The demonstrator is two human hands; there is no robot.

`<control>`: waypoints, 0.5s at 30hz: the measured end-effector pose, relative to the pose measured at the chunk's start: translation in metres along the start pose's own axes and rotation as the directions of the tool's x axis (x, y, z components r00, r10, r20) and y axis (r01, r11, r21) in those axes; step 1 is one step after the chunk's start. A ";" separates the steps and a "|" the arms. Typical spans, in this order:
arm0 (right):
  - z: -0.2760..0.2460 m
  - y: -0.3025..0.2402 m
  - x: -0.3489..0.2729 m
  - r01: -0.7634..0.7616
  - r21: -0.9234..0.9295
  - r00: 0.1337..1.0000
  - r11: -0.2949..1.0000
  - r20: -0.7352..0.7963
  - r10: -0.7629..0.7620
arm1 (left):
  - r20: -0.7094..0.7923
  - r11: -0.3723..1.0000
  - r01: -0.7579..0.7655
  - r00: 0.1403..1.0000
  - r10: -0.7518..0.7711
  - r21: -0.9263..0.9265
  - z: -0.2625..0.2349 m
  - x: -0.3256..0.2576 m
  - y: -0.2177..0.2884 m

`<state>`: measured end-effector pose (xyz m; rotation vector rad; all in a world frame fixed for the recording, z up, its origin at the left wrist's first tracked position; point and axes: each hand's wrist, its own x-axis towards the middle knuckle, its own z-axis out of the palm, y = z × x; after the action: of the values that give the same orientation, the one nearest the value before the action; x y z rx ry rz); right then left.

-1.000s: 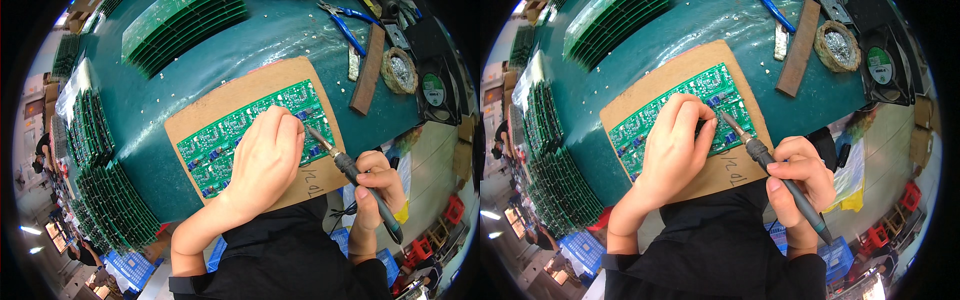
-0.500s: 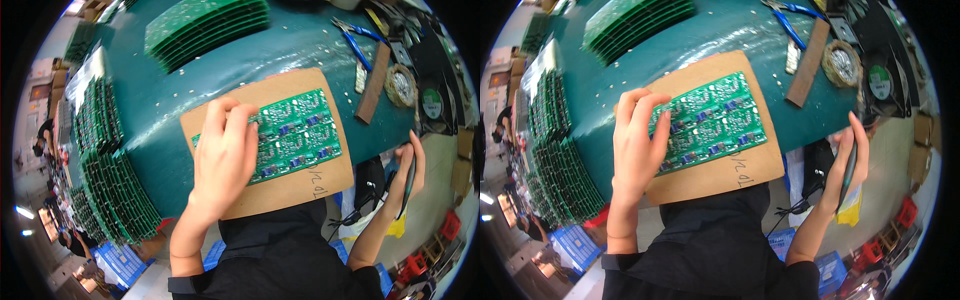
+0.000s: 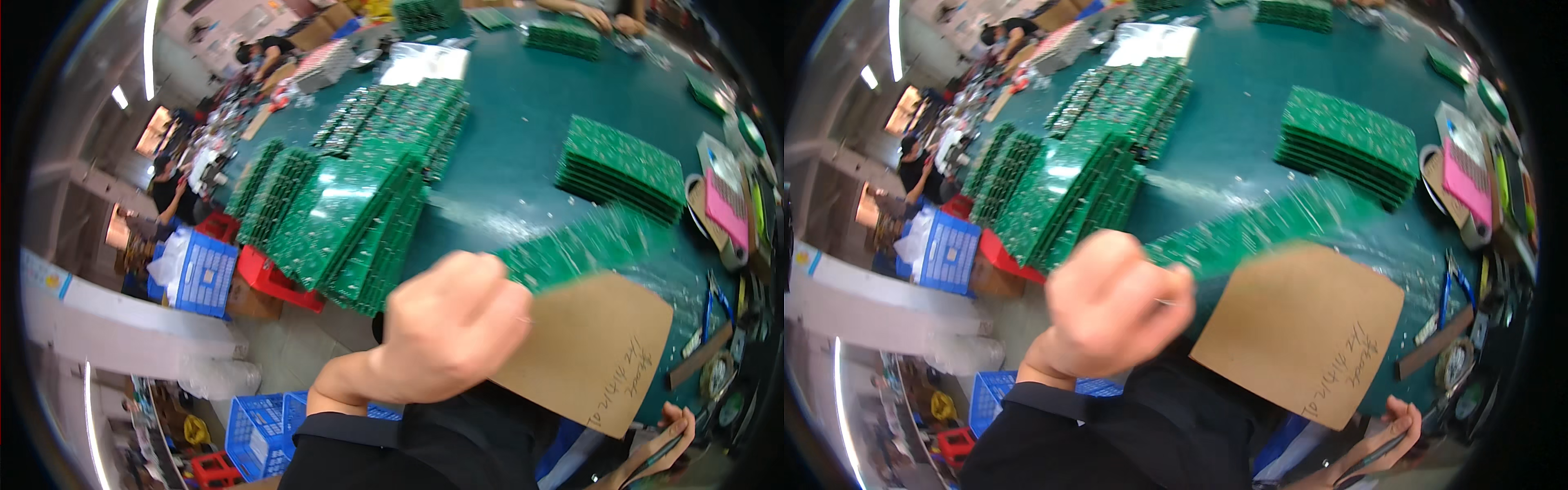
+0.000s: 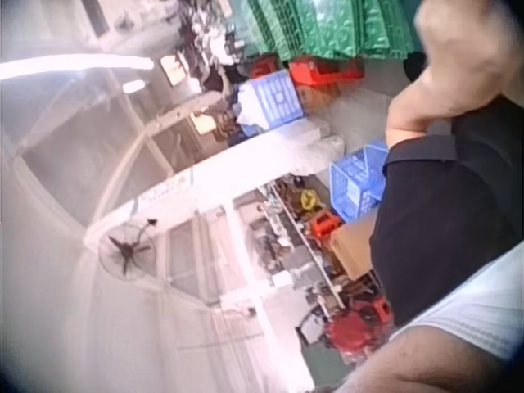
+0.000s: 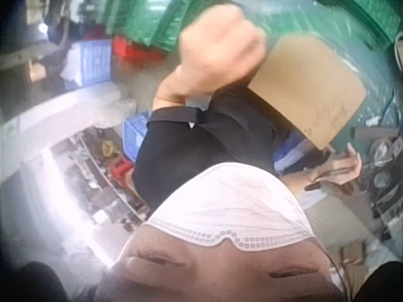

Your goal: The person solders electronic components onto printed circuit boards with a soldering iron and solder wire.

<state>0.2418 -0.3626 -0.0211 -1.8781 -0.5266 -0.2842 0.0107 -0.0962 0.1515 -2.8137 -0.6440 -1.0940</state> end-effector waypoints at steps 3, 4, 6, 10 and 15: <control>-0.001 0.018 -0.005 -0.040 -0.033 0.995 0.999 0.086 0.043 | -0.187 0.891 0.076 0.982 0.011 0.447 -0.040 -0.014 -0.035; 0.015 -0.026 -0.003 -0.007 0.016 1.000 1.000 0.024 0.006 | -0.226 0.831 0.115 0.974 0.013 0.544 -0.040 -0.015 -0.047; 0.017 -0.032 -0.001 0.112 -0.031 0.988 0.993 0.110 -0.108 | -0.236 0.757 0.124 0.971 0.041 0.642 -0.051 -0.027 -0.084; 0.005 0.004 -0.005 0.228 0.111 0.858 0.967 0.447 -0.254 | -0.151 0.717 0.221 0.975 -0.162 0.661 -0.049 -0.059 -0.115; -0.002 0.014 -0.008 -0.318 0.293 0.736 0.902 0.676 0.039 | -0.073 0.739 0.326 0.933 -0.353 0.589 -0.039 -0.074 -0.099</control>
<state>0.2420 -0.3706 -0.0352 -1.5726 -0.7945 0.6206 -0.1024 -0.0397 0.1223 -2.2178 -1.2895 -0.6858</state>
